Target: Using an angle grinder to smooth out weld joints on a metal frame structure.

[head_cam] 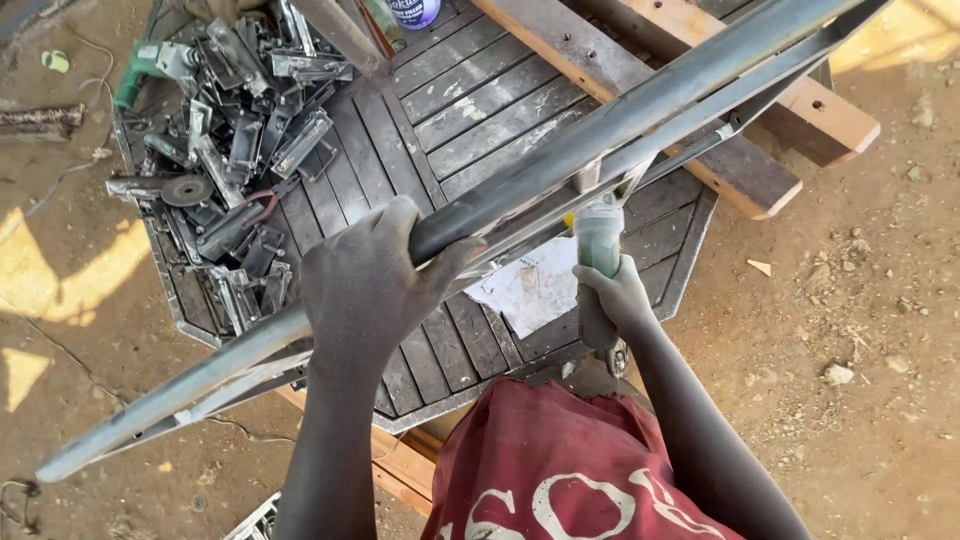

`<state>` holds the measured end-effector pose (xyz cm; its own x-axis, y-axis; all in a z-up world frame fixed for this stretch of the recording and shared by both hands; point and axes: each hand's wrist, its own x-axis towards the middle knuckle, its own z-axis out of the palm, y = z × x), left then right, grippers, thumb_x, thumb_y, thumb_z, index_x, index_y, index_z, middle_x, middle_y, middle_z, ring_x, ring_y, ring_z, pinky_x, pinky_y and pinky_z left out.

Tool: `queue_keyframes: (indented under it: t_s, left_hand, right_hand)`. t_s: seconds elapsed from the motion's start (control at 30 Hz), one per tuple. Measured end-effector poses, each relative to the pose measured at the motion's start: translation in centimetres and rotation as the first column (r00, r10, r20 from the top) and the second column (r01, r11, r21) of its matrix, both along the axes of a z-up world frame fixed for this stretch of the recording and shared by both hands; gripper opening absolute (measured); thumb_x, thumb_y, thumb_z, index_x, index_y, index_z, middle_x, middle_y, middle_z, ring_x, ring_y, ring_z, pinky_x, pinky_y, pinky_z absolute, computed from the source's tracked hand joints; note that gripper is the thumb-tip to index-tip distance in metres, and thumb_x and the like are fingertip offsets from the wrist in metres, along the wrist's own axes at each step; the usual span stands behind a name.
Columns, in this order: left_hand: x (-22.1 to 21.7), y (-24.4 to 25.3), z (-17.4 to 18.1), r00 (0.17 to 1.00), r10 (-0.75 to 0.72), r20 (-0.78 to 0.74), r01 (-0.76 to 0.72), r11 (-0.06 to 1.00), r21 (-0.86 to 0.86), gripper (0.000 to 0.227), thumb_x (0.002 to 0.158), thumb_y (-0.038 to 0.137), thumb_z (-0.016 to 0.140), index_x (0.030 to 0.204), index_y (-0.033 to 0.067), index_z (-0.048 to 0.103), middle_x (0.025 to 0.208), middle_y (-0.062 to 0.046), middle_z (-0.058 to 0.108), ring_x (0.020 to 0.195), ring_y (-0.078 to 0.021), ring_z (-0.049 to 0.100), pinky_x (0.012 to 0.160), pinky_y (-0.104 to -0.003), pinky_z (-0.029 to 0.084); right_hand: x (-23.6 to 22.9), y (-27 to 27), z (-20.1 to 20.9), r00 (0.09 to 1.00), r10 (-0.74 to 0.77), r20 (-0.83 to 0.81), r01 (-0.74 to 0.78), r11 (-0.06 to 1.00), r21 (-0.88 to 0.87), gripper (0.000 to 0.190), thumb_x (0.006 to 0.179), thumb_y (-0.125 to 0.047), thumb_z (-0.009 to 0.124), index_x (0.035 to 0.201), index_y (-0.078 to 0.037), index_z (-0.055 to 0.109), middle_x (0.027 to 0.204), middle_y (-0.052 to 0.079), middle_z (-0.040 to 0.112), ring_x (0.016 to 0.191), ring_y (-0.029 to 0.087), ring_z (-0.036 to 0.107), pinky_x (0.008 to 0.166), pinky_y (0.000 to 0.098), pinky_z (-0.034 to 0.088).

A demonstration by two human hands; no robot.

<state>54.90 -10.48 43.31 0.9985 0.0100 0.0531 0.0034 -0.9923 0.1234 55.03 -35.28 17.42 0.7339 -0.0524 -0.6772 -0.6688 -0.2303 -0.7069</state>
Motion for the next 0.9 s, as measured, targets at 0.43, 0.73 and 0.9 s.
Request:
queue_keyframes:
  t_s: [0.43,0.73,0.9]
  left_hand:
    - [-0.7,-0.6,2.2,0.964,-0.167,0.205,0.177,0.984,-0.030,0.054,0.083,0.068,0.071,0.083,0.0142,0.064,0.066,-0.012,0.070,0.055,-0.0314,0.072,0.047,-0.044,0.055]
    - [1.5,0.2,-0.3,0.940,-0.166,0.300,0.179,0.984,-0.019,0.061,0.085,0.078,0.053,0.080,0.0166,0.057,0.055,-0.004,0.059,0.044,-0.0254,0.063,0.037,-0.044,0.050]
    - [3.0,-0.5,-2.6,0.940,-0.099,0.325,0.094,0.995,0.032,0.068,0.085,0.084,0.046,0.085,0.0173,0.059,0.060,-0.003,0.068,0.049,-0.0312,0.066,0.040,-0.050,0.049]
  right_hand:
    - [-2.9,4.1,6.5,0.944,0.316,-0.092,-0.323,0.838,-0.441,0.061,0.086,-0.044,0.074,0.128,-0.009,0.046,0.120,0.027,0.065,0.121,0.049,0.061,0.101,0.0619,0.046]
    - [-3.5,7.1,6.0,0.886,0.439,-0.151,-0.451,0.734,-0.508,0.065,0.081,-0.049,0.068,0.131,-0.012,0.048,0.123,0.021,0.068,0.116,0.042,0.064,0.099,0.0546,0.050]
    - [-3.4,7.5,5.9,0.945,0.306,-0.112,-0.316,0.781,-0.539,0.059,0.084,-0.047,0.062,0.122,-0.005,0.042,0.114,0.021,0.067,0.101,0.043,0.066,0.084,0.0582,0.053]
